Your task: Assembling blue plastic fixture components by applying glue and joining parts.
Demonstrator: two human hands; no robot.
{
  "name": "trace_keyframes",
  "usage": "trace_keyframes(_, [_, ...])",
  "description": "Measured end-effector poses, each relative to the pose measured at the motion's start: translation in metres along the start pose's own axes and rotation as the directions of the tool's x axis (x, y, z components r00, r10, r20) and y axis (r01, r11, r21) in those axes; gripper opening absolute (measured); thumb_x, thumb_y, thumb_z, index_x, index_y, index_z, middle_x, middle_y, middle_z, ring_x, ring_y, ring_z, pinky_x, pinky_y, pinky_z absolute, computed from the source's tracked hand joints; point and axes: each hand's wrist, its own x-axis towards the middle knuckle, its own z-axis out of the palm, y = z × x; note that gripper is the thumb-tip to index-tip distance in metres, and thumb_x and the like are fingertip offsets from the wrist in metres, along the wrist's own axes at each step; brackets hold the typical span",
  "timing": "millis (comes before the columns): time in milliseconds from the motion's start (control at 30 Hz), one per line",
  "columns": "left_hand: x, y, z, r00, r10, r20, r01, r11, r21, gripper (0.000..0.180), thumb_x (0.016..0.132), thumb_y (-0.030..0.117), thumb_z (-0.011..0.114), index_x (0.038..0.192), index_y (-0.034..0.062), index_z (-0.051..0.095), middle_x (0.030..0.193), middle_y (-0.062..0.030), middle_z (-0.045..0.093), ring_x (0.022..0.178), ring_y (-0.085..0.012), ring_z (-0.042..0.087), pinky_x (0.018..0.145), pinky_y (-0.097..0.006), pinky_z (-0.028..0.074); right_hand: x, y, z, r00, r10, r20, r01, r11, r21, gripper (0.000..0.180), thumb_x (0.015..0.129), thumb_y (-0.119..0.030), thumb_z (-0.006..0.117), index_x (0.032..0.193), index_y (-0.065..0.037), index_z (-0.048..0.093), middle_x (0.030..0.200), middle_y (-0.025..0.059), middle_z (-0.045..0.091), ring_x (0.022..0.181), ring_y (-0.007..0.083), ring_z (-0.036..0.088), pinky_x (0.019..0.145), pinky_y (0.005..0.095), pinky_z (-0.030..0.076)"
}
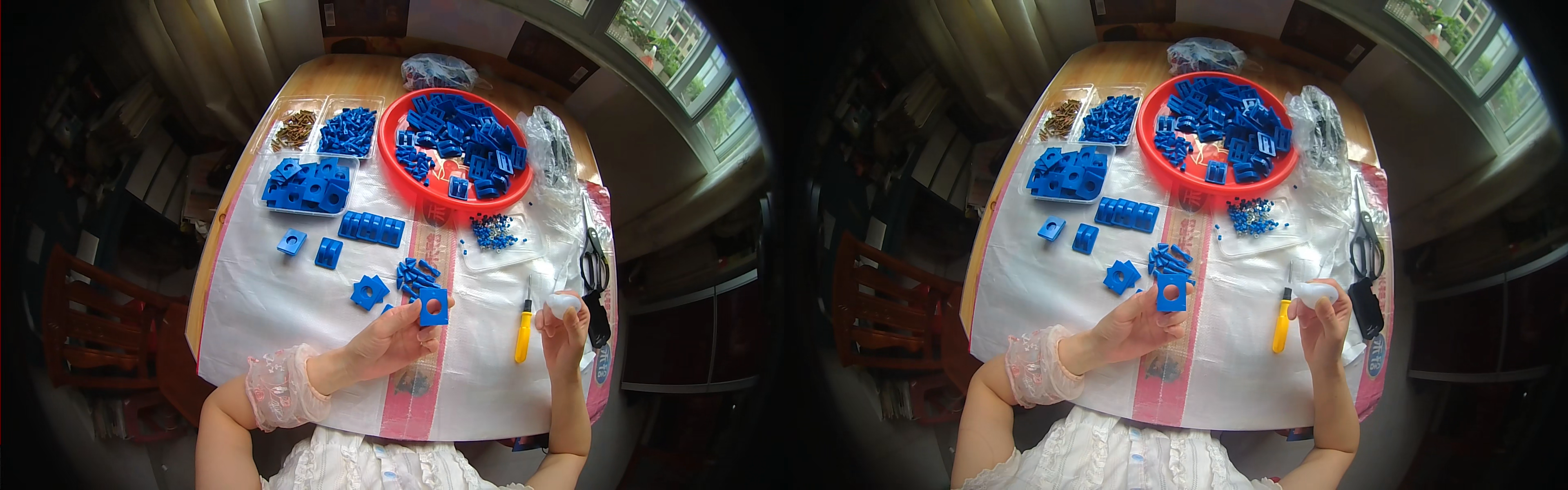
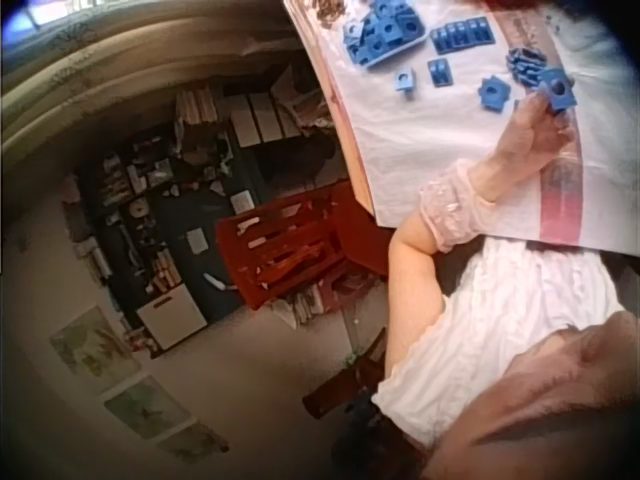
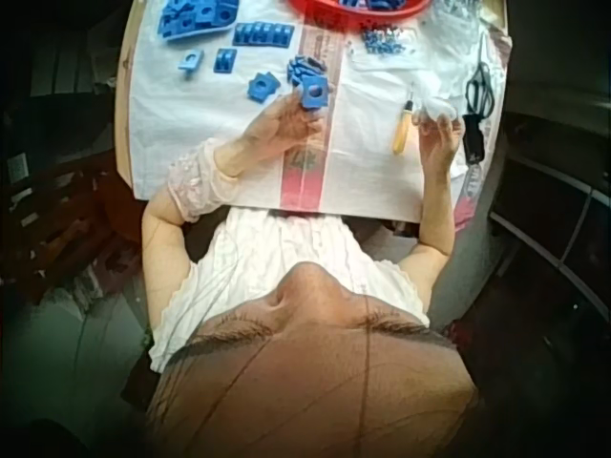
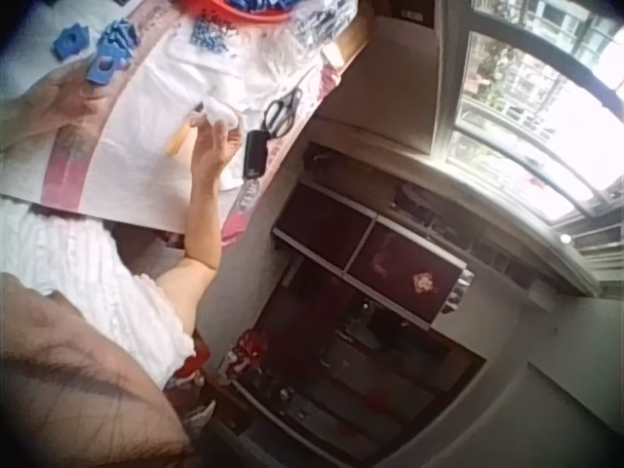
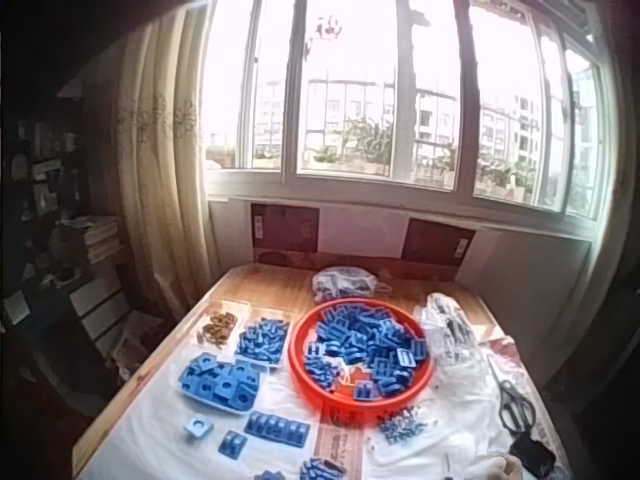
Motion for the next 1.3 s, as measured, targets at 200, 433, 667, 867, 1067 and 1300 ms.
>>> trace_keyframes(200, [0.000, 0.000, 0.002, 1.000, 0.002, 0.011, -0.002, 0.999, 0.034, 0.042, 0.099, 0.041, 0.055, 0.129, 0.0116, 0.054, 0.104, 0.0104, 0.054, 0.079, -0.0059, 0.041, 0.078, -0.025, 0.036, 0.008, -0.003, -0.005, 0.979, -0.014, -0.202, 0.049, 0.984, 0.170, 0.048, 0.091, -0.036, 0.070, 0.119, 0.002, 0.061, 0.082, 0.0054, 0.064, 0.072, 0.0118, 0.059, 0.079, 0.0289, 0.051])
trace_keyframes(433, [0.002, -0.002, -0.004, 0.997, -0.002, 0.076, 0.003, 1.000, -0.012, 0.047, 0.098, 0.038, 0.060, 0.132, 0.0063, 0.052, 0.110, 0.0047, 0.061, 0.085, -0.0054, 0.052, 0.079, -0.025, 0.044, 0.017, -0.029, -0.024, 0.959, -0.220, -0.181, 0.195, 0.970, -0.144, 0.022, 0.094, -0.016, 0.062, 0.109, 0.000, 0.062, 0.094, 0.0153, 0.071, 0.082, 0.0200, 0.071, 0.085, 0.0346, 0.058])
trace_keyframes(667, [-0.001, -0.003, 0.008, 0.998, 0.026, -0.055, -0.021, 0.995, 0.100, 0.049, 0.099, 0.045, 0.054, 0.133, 0.0098, 0.051, 0.093, 0.0107, 0.056, 0.078, -0.0072, 0.040, 0.078, -0.026, 0.037, 0.025, -0.058, -0.010, 0.941, -0.292, -0.170, 0.210, 0.900, -0.383, 0.017, 0.092, -0.010, 0.061, 0.103, 0.000, 0.053, 0.099, 0.0238, 0.070, 0.092, 0.0292, 0.072, 0.092, 0.0413, 0.056])
trace_keyframes(867, [-0.001, -0.004, 0.004, 0.999, 0.025, -0.032, -0.022, 0.995, 0.092, 0.050, 0.098, 0.046, 0.055, 0.133, 0.0100, 0.051, 0.092, 0.0106, 0.056, 0.078, -0.0082, 0.040, 0.078, -0.026, 0.037, 0.030, -0.060, -0.017, 0.931, -0.268, -0.248, 0.101, 0.841, -0.531, 0.018, 0.088, -0.008, 0.066, 0.103, 0.002, 0.062, 0.098, 0.0138, 0.071, 0.089, 0.0168, 0.069, 0.085, 0.0277, 0.052])
trace_keyframes(1067, [-0.001, -0.003, 0.008, 0.999, 0.020, -0.037, -0.016, 0.994, 0.106, 0.048, 0.099, 0.045, 0.053, 0.132, 0.0098, 0.051, 0.093, 0.0106, 0.055, 0.078, -0.0083, 0.039, 0.077, -0.026, 0.036, 0.050, -0.051, -0.031, 0.950, -0.178, -0.256, -0.025, 0.775, -0.632, 0.017, 0.083, -0.006, 0.075, 0.097, 0.001, 0.069, 0.087, 0.0018, 0.070, 0.077, 0.0047, 0.062, 0.072, 0.0194, 0.047])
trace_keyframes(1300, [-0.001, -0.003, 0.009, 0.999, 0.025, -0.032, -0.021, 0.994, 0.110, 0.047, 0.100, 0.045, 0.053, 0.131, 0.0097, 0.052, 0.092, 0.0104, 0.055, 0.078, -0.0083, 0.039, 0.077, -0.026, 0.036, 0.082, -0.022, -0.056, 0.947, -0.277, -0.163, -0.034, 0.420, -0.907, 0.019, 0.077, -0.011, 0.078, 0.080, 0.001, 0.065, 0.074, 0.0046, 0.069, 0.066, 0.0081, 0.063, 0.060, 0.0232, 0.049])
